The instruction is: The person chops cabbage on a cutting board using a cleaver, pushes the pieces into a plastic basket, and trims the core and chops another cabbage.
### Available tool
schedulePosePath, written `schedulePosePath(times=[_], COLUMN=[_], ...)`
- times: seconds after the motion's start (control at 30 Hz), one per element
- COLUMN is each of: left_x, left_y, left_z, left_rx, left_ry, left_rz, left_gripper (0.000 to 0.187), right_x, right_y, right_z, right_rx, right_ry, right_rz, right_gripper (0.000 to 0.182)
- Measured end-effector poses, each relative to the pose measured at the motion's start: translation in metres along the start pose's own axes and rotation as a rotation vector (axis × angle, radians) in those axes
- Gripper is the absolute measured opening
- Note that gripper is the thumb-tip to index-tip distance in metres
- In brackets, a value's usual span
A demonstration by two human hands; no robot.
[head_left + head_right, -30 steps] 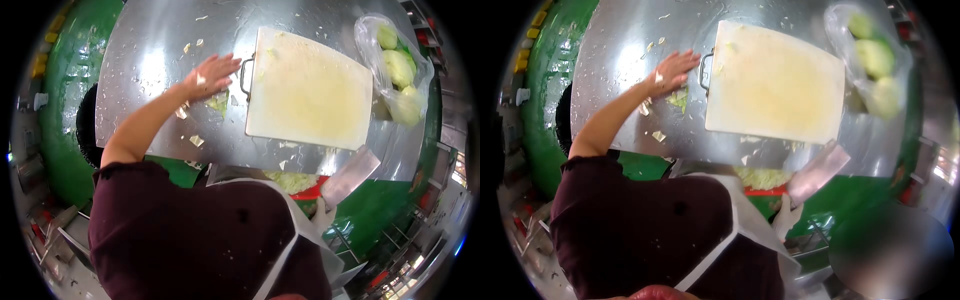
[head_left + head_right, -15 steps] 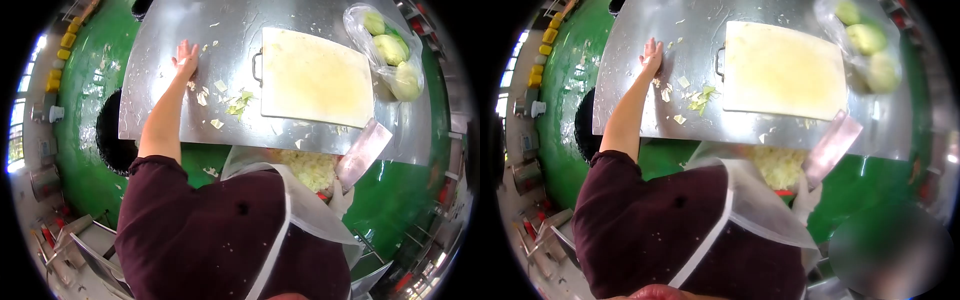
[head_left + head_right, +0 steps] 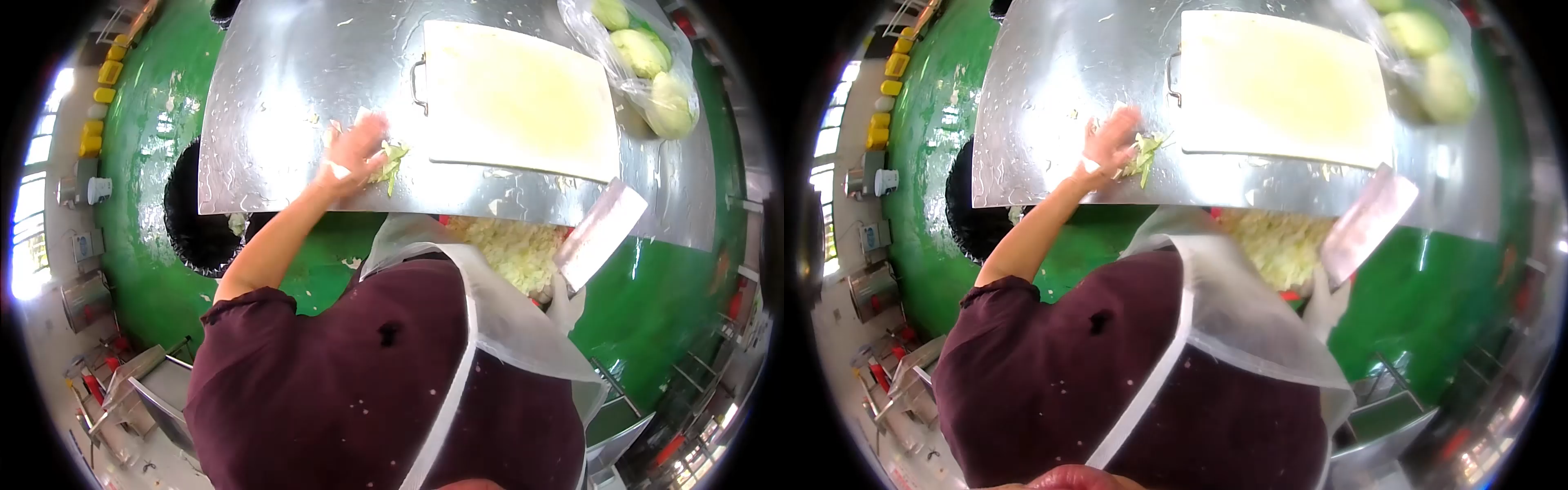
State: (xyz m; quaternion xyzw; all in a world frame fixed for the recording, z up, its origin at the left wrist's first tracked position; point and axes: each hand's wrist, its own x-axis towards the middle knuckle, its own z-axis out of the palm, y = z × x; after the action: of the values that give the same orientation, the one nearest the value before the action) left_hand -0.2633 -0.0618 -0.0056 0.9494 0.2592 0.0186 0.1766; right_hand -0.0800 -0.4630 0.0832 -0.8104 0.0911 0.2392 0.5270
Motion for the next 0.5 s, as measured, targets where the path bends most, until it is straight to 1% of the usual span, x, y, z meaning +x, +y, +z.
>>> schedulePosePath(times=[0.03,0.07,0.1,0.17,0.23,0.27,0.3,0.37,0.4,0.47,0.5], left_x=[0.004,0.01,0.009,0.005,-0.009,-0.008,-0.004,0.022,0.038,0.064,0.06], left_y=[-0.045,-0.065,-0.06,-0.109,-0.088,-0.069,-0.042,-0.014,-0.011,-0.003,0.002], left_z=[0.023,0.019,-0.006,0.039,0.041,0.043,0.039,0.044,0.04,0.037,0.039], left_rx=[-0.191,-0.478,-0.369,-0.172,-0.196,-0.182,-0.187,-0.019,-0.017,-0.016,-0.123], left_ry=[0.301,0.442,0.397,0.382,0.234,0.177,0.153,0.293,0.236,0.118,0.093], left_rz=[0.056,-0.063,-0.372,-0.457,-0.065,0.016,0.067,0.128,0.087,0.004,0.096], left_gripper=[0.061,0.06,0.067,0.079,0.101,0.122,0.133,0.122,0.118,0.111,0.106], right_x=[-0.002,-0.007,-0.006,-0.006,0.006,0.004,0.002,0.002,0.0,-0.007,-0.009], right_y=[-0.005,-0.013,-0.015,-0.015,0.003,0.004,0.004,0.007,0.009,0.013,0.014], right_z=[0.003,0.01,0.011,0.011,0.005,0.006,0.005,0.002,0.0,-0.003,-0.006], right_rx=[-0.014,0.012,-0.001,-0.028,0.013,0.03,0.042,0.048,0.053,0.03,0.017], right_ry=[0.002,0.039,0.043,0.048,0.034,0.048,0.062,0.043,0.035,0.034,0.034], right_rz=[0.025,0.025,0.012,-0.02,-0.033,-0.018,-0.005,0.021,0.036,-0.024,-0.056], right_gripper=[0.047,0.045,0.046,0.047,0.048,0.048,0.048,0.046,0.045,0.046,0.047])
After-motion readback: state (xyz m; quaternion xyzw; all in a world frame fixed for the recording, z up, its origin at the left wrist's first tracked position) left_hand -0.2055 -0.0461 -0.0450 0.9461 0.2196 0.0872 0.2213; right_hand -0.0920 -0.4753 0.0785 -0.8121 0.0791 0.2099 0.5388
